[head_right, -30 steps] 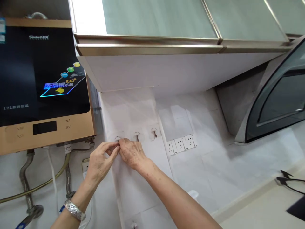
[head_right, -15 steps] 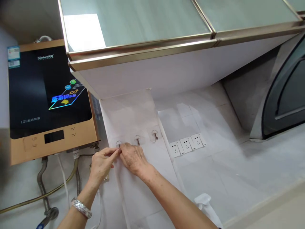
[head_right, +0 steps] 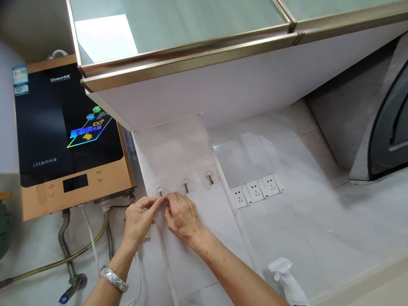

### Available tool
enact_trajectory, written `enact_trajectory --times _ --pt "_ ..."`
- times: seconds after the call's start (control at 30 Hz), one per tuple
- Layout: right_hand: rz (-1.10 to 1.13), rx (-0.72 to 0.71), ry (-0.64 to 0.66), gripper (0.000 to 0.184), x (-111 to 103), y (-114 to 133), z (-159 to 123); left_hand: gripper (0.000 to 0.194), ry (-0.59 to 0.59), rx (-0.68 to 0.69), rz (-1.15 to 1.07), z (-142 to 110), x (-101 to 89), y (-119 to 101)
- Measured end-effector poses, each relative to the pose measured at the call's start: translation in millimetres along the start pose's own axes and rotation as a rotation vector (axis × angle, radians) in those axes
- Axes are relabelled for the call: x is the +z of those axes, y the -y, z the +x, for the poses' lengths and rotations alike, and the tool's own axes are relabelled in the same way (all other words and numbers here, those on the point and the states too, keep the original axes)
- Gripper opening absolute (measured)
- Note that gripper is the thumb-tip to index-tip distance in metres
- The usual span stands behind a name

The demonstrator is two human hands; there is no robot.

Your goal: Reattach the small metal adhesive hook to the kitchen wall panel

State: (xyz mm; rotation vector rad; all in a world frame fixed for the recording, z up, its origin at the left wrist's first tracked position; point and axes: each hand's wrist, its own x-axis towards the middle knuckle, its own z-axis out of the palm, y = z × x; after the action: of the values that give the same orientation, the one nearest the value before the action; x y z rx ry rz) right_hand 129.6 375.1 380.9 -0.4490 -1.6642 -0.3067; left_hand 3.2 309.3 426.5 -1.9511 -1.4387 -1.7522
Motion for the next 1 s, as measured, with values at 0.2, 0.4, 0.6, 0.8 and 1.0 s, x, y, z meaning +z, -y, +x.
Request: enact_trajectory --times 0.2,0.4,0.6,0.8,1.0 --pt "0.107 -0.055 -0.111 0.034 2.9 -5.8 -6.1 0.032 -0.061 0.063 0.036 -2.3 4.6 -1.3" --pt "0.026 -0.064 -0.062 0.046 1.5 -5.1 -7.1 0.03 -0.124 0.075 0.093 -6.1 9.8 1.9" --pt "-0.039 -0.067 0.023 0.049 -3.3 -6.6 -3.6 0.029 -0.248 0.121 0.151 -11.4 21.9 8.1" --pt "-0.106 -0.036 0.168 0.054 -13.9 -4.9 2.9 0.032 -0.293 0.145 0.165 -12.7 26.9 7.2" --pt "-0.157 0.003 0.257 0.055 -23.3 -1.7 11.6 0.031 -0.31 0.142 0.18 -14.3 29.9 4.8"
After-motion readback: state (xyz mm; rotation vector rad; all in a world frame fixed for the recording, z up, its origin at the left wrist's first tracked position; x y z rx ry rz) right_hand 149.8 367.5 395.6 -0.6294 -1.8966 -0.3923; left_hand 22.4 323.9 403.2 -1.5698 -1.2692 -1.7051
